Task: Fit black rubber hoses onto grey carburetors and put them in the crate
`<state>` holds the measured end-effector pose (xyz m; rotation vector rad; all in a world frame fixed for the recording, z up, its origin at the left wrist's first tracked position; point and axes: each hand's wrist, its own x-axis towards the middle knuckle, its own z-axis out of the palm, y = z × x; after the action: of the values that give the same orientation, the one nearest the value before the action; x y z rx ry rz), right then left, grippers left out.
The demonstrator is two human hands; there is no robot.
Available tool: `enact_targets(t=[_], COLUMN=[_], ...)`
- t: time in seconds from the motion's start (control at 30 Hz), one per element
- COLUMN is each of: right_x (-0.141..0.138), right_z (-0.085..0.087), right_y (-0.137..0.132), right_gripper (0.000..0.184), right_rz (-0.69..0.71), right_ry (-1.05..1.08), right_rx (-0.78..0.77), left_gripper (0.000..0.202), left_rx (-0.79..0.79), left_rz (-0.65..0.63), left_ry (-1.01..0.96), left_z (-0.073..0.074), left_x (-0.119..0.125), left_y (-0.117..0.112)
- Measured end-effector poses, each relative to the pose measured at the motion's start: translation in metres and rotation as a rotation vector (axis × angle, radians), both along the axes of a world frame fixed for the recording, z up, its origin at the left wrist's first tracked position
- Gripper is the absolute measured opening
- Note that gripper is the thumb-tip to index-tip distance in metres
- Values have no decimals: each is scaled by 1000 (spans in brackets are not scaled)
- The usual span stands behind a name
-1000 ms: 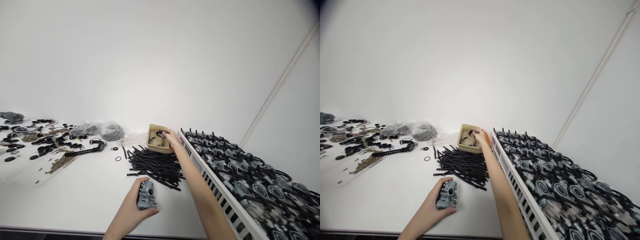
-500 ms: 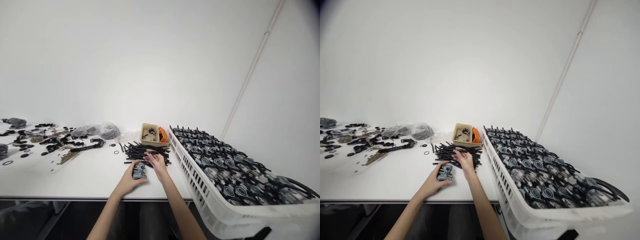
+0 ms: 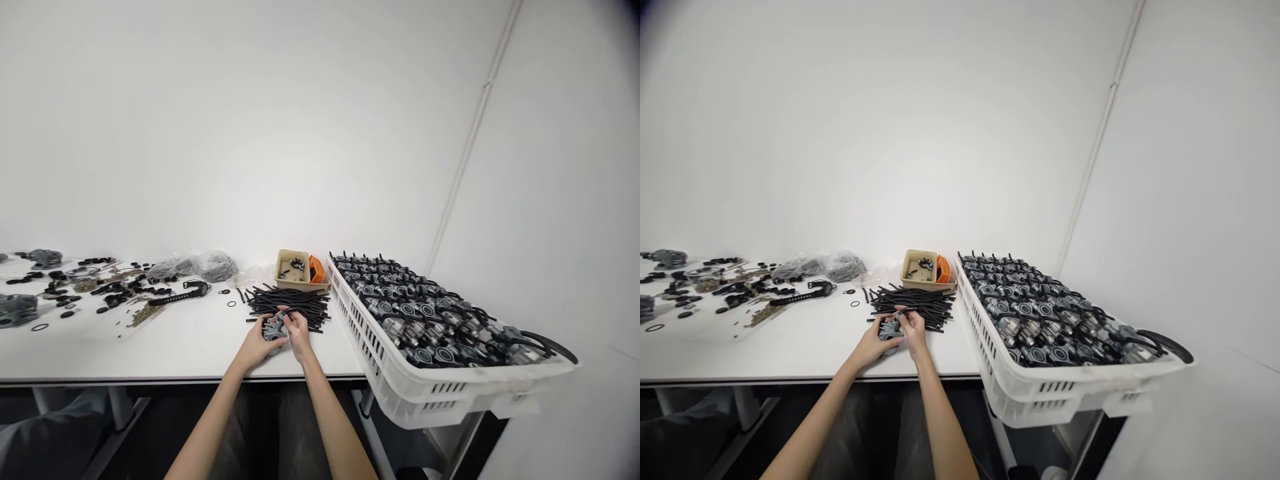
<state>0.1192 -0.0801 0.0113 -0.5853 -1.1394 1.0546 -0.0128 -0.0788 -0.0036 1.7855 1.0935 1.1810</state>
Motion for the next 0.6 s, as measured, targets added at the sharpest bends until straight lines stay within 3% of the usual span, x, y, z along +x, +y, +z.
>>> enact_targets(t=[0.17, 0.6], right_x=[3, 3], right_z=[-1, -4], right_y=[2, 5], right_gripper=[34, 40], right_rz=[-75, -7], right_ry=[-49, -104], right_rx=[-2, -40], left_gripper=[63, 69], left_rx=[34, -18], left_rz=[55, 42], left_ry=[40, 20], left_z=[3, 5], left_x=[1, 1], left_y=[-2, -3])
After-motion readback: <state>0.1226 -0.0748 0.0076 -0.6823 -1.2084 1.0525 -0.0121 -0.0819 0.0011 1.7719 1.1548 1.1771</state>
